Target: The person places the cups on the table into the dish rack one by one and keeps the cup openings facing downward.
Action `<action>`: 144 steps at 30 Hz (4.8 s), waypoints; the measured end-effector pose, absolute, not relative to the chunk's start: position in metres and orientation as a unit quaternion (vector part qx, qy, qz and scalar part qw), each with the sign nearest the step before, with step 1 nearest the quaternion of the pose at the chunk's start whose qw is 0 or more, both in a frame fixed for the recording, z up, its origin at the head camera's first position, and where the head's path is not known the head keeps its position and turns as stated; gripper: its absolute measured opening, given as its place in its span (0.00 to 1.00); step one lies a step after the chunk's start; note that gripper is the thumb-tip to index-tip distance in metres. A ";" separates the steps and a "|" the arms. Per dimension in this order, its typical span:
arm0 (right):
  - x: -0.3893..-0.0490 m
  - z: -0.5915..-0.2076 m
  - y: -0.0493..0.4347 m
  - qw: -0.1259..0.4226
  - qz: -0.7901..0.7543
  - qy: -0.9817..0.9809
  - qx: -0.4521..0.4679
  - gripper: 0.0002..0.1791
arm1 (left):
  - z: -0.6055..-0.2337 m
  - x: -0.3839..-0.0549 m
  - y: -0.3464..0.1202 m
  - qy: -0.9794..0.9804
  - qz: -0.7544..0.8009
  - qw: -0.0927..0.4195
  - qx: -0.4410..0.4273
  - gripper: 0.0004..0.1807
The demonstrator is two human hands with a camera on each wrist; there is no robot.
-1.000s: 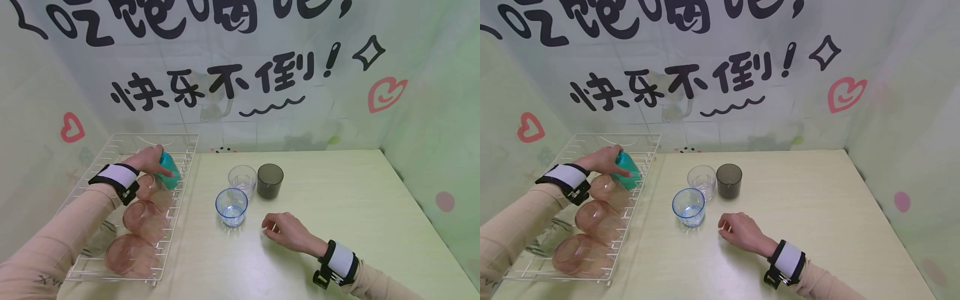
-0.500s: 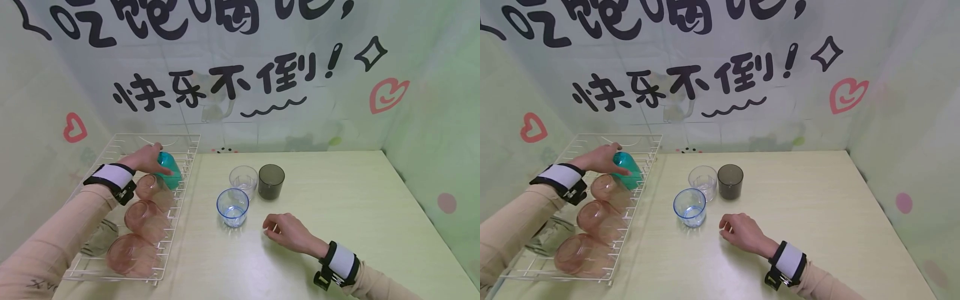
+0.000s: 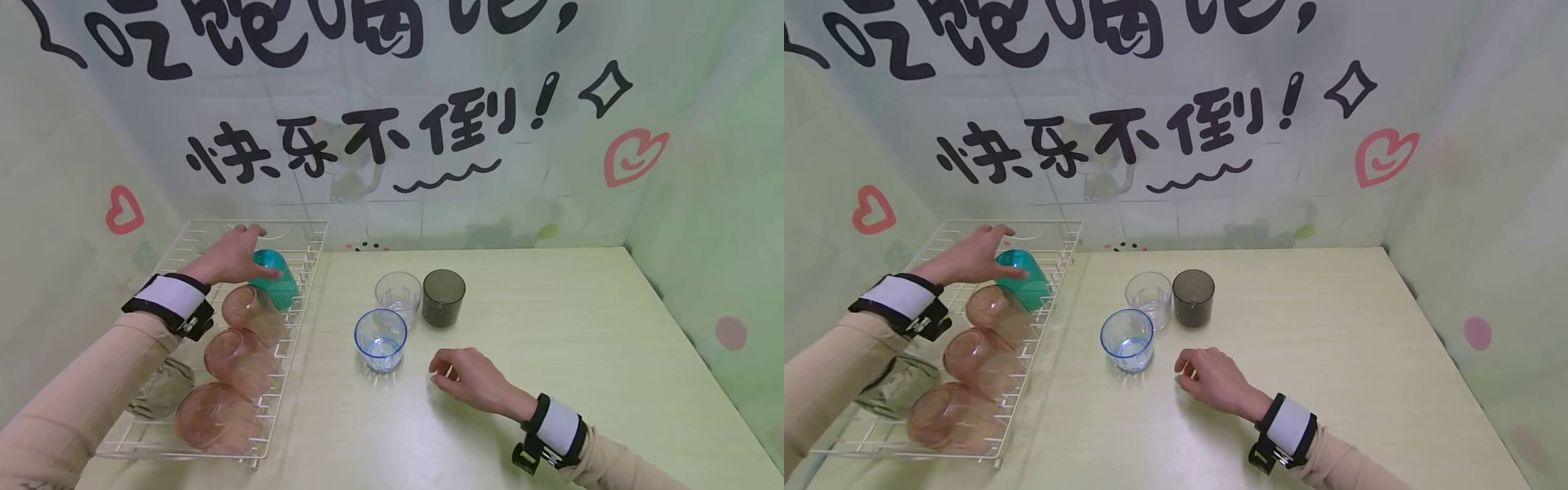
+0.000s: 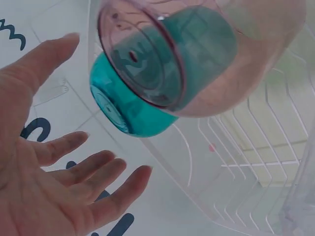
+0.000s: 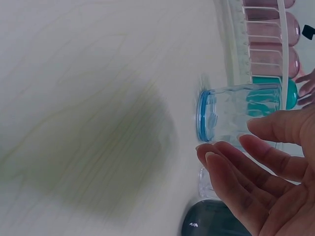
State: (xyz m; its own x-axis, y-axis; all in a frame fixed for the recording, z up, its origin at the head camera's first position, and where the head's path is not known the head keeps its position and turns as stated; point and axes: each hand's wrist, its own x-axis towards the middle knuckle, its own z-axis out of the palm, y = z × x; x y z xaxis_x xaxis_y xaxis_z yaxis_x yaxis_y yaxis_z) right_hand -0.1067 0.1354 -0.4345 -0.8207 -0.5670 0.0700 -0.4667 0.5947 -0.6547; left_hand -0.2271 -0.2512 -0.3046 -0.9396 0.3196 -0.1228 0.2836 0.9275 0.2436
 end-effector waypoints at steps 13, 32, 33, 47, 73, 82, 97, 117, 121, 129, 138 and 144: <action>-0.108 -0.436 0.130 0.051 -0.335 0.902 -0.267 0.02 | -0.305 -0.203 -0.229 0.971 0.120 -0.025 0.205 0.37; -0.113 -0.434 0.124 0.034 -0.363 0.912 -0.190 0.10 | -0.309 -0.157 -0.182 0.952 0.106 -0.068 0.279 0.37; -0.113 -0.433 0.123 0.034 -0.364 0.912 -0.184 0.10 | -0.310 -0.155 -0.179 0.952 0.105 -0.063 0.280 0.38; -0.123 -0.432 0.107 0.020 -0.385 0.912 -0.137 0.16 | -0.325 -0.126 -0.155 0.942 0.136 -0.035 0.305 0.38; -0.146 -0.428 0.068 0.022 -0.373 0.924 -0.083 0.21 | -0.346 -0.114 -0.134 0.937 0.161 -0.007 0.309 0.38; -0.149 -0.429 0.063 0.023 -0.367 0.927 -0.079 0.18 | -0.347 -0.115 -0.130 0.929 0.179 -0.020 0.323 0.38; -0.148 -0.430 0.069 0.058 -0.404 0.911 -0.060 0.14 | -0.346 -0.114 -0.131 0.930 0.182 -0.025 0.318 0.38; -0.144 -0.444 0.088 0.111 -0.556 0.823 -0.027 0.08 | -0.350 -0.114 -0.137 0.938 0.192 -0.009 0.289 0.40; -0.143 -0.447 0.092 0.104 -0.550 0.828 -0.037 0.09 | -0.350 -0.114 -0.139 0.939 0.194 -0.003 0.284 0.39; -0.142 -0.450 0.096 0.098 -0.556 0.824 -0.042 0.09 | -0.351 -0.113 -0.140 0.941 0.198 0.009 0.273 0.39; -0.141 -0.449 0.096 0.101 -0.588 0.802 -0.039 0.08 | -0.354 -0.115 -0.144 0.943 0.204 0.005 0.265 0.40; -0.140 -0.441 0.098 0.115 -0.614 0.780 -0.043 0.10 | -0.354 -0.115 -0.145 0.940 0.214 0.006 0.266 0.41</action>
State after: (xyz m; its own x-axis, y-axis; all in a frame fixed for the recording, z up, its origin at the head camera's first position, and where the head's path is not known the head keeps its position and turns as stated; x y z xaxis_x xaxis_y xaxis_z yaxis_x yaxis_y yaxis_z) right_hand -0.1401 0.0976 -0.4411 -0.9699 -0.2078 -0.1267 0.0742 0.2432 -0.9671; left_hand -0.1151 -0.1452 -0.3537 -0.8579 0.5034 0.1027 0.4982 0.7665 0.4053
